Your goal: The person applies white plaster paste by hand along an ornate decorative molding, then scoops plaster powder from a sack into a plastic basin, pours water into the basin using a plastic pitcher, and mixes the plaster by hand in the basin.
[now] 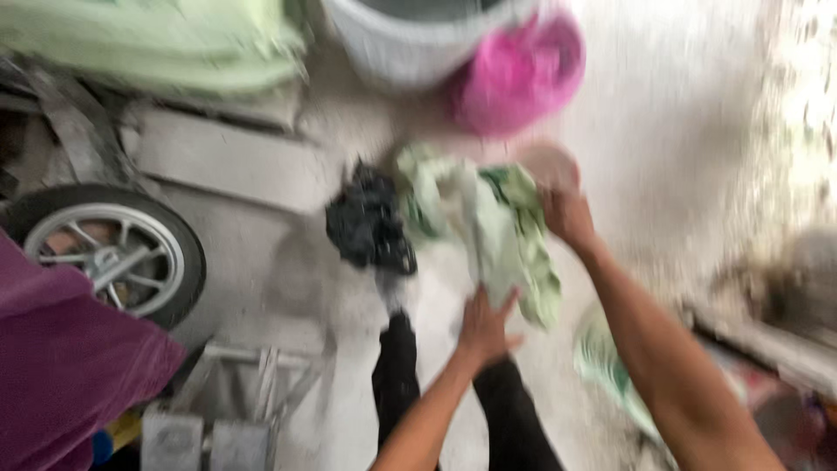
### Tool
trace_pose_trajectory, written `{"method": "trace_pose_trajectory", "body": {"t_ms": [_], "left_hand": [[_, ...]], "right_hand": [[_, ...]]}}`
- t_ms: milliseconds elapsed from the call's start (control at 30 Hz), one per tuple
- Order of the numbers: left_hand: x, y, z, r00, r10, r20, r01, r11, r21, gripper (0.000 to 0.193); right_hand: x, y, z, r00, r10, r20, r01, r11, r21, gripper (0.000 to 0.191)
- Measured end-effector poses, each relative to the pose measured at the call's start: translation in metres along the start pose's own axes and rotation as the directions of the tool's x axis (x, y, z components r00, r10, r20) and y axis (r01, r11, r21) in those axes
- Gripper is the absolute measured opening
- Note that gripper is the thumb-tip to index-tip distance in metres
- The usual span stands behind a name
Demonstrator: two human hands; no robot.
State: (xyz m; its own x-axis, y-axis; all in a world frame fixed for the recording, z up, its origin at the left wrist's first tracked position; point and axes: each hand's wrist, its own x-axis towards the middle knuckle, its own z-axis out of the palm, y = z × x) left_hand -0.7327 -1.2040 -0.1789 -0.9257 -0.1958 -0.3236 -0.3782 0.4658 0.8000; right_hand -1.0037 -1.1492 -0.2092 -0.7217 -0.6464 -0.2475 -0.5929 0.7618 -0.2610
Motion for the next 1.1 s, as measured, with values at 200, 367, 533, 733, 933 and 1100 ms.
{"method": "trace_pose_trajectory", "body": {"t_ms": [200, 367, 533, 733, 933, 1100], "left_hand": [[0.004, -0.002, -0.003, 0.999, 0.013, 0.049, -0.012, 1.0, -0.011, 0.105], [0.002, -0.007, 0.004, 0.994, 0.019, 0.107, -0.022, 0.999, 0.027, 0.102], [0.002, -0.006, 0.012, 0.992, 0.116, 0.058, -0.122, 0.987, 0.109, 0.104], [0.001, 0.001, 0.018, 0.99, 0.123, 0.073, -0.131, 0.984, 0.12, 0.103], [-0.006, 0.003, 0.021, 0.935, 0.327, -0.134, -0.328, 0.944, 0.016, 0.076], [0.002, 0.016, 0.017, 0.969, -0.101, -0.225, -0.008, 0.898, -0.44, 0.054]], "right_hand": [[0.012, -0.018, -0.014, 0.989, -0.062, -0.133, 0.075, 0.993, 0.094, 0.031], [0.008, -0.037, -0.028, 0.971, 0.078, -0.227, 0.001, 0.945, 0.327, 0.037], [0.006, -0.048, -0.036, 0.957, 0.135, -0.255, -0.007, 0.895, 0.446, 0.033], [-0.005, -0.067, -0.049, 0.946, -0.008, -0.324, 0.19, 0.822, 0.537, 0.032], [-0.028, -0.067, -0.048, 0.97, 0.123, -0.209, 0.036, 0.779, 0.626, 0.031], [-0.043, -0.044, -0.015, 0.93, -0.039, -0.367, 0.188, 0.906, 0.381, 0.033]]}}
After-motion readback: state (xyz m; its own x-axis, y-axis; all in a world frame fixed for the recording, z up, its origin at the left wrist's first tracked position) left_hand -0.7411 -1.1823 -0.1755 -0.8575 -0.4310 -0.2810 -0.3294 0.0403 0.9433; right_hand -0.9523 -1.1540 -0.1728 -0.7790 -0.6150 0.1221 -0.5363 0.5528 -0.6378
